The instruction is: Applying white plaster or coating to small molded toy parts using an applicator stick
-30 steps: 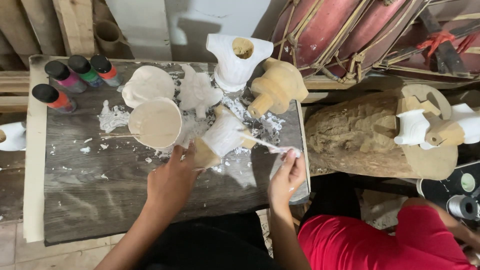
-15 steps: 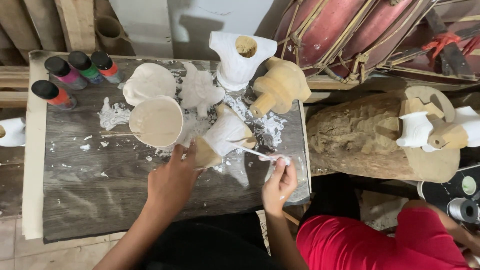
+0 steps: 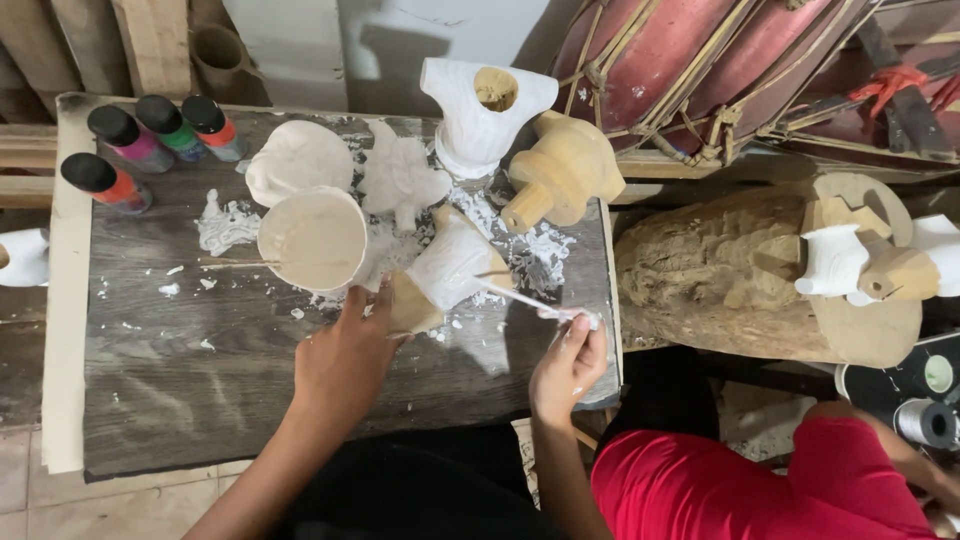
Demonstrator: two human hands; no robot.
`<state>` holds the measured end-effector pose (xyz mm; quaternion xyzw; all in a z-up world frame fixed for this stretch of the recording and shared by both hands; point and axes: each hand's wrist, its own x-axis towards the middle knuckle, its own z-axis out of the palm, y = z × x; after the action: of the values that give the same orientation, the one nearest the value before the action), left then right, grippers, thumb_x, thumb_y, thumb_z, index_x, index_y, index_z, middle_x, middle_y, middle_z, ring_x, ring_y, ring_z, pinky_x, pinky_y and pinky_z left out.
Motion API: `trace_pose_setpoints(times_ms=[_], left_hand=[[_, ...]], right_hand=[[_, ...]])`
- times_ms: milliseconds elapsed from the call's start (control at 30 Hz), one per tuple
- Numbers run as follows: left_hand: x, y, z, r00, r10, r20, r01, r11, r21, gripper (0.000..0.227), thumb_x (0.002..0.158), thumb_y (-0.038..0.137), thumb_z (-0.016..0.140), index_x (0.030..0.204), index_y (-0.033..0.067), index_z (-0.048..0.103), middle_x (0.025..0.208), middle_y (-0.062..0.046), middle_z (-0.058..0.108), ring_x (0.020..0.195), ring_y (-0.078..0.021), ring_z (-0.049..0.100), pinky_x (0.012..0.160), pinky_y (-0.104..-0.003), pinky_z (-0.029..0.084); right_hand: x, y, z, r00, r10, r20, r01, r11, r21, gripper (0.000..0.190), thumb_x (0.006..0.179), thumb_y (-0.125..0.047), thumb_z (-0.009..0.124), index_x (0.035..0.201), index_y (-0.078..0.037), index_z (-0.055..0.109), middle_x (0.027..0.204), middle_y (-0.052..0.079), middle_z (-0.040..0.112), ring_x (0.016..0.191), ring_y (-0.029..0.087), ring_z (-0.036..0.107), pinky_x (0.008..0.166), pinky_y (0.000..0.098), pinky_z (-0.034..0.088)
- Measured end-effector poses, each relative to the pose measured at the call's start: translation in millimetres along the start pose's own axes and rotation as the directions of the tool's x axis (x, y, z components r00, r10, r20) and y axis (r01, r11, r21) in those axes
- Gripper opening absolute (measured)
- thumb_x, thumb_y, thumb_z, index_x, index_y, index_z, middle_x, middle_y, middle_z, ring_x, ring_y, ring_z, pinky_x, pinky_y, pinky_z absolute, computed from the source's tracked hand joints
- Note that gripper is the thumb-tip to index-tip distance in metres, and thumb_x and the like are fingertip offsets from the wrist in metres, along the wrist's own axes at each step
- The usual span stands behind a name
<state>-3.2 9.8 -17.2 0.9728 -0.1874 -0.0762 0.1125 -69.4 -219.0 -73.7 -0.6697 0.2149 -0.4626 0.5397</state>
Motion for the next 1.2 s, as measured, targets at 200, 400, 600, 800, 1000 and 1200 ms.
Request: trace_pose_setpoints(times_ms=[200,400,600,800,1000,1200], left_hand=[[0.2,0.8,-0.5,1.000,-0.006,0.002,0.006,1.000,0.008,0.063,0.089,0.046,0.067,0.145,0.0201,0.058,0.118,-0.002,0.058,0.060,-0.0338,0.075,0.054,-0.050,0.064],[1.5,-0.1,2.6,1.000,-0.013,0.024,0.013,1.000,0.008,0.062,0.089,0.046,0.068,0.145,0.0201,0.058,0.120,-0.002,0.058,0.062,-0.0335,0.076,0.054,-0.050,0.064],[1.6,-0.3,6.6,0.998,-0.035,0.057,0.036,0.999,-0.019,0.065,0.087,0.046,0.069,0.146,0.0220,0.056,0.124,0.001,0.055,0.064,-0.0379,0.076,0.058,-0.054,0.065],[1.2,0.5,0.7,0.998,-0.032,0.059,0.034,0.999,-0.020,0.065,0.087,0.045,0.068,0.147,0.0218,0.056,0.123,0.000,0.055,0.067,-0.0386,0.076,0.061,-0.055,0.065],[2.4,-0.8,2.3,0.993,-0.033,0.116,0.040,0.998,-0.054,0.067,0.089,0.044,0.067,0.150,0.0217,0.052,0.126,-0.001,0.053,0.069,-0.0418,0.076,0.062,-0.058,0.065],[-0.1,3.0,-2.6,0.991,-0.046,0.122,0.051,0.998,-0.040,0.059,0.095,0.042,0.062,0.149,0.0194,0.054,0.126,-0.004,0.055,0.069,-0.0368,0.077,0.062,-0.054,0.065]], right_hand=[[13.5,1.3,0.4,0.994,0.036,-0.101,-0.036,0.999,0.010,0.024,0.111,-0.008,0.050,0.088,-0.009,0.057,0.077,-0.004,0.051,0.074,0.003,0.043,0.073,0.0207,0.042],[6.8,-10.9,9.6,0.989,0.063,-0.132,-0.060,0.998,0.025,0.025,0.112,-0.010,0.049,0.089,-0.010,0.059,0.077,-0.006,0.053,0.073,0.001,0.046,0.073,0.0189,0.044],[-11.2,-22.4,9.0,0.999,0.024,0.024,-0.023,0.999,-0.045,0.024,0.109,-0.008,0.052,0.089,-0.004,0.065,0.076,0.006,0.061,0.073,0.012,0.053,0.074,0.0269,0.046],[-1.9,9.3,0.5,0.999,0.006,-0.049,-0.009,0.998,-0.055,0.023,0.110,-0.008,0.052,0.089,-0.007,0.061,0.077,-0.002,0.055,0.076,0.005,0.047,0.075,0.0241,0.045],[13.8,4.1,4.0,0.994,0.011,-0.106,-0.019,0.997,-0.070,0.023,0.111,-0.011,0.053,0.089,-0.008,0.061,0.078,-0.003,0.057,0.075,0.005,0.047,0.075,0.0220,0.043],[8.4,-0.3,0.8,0.991,0.043,-0.130,-0.043,0.999,0.004,0.020,0.111,-0.012,0.051,0.095,-0.009,0.063,0.080,-0.005,0.058,0.076,0.002,0.049,0.076,0.0206,0.045]])
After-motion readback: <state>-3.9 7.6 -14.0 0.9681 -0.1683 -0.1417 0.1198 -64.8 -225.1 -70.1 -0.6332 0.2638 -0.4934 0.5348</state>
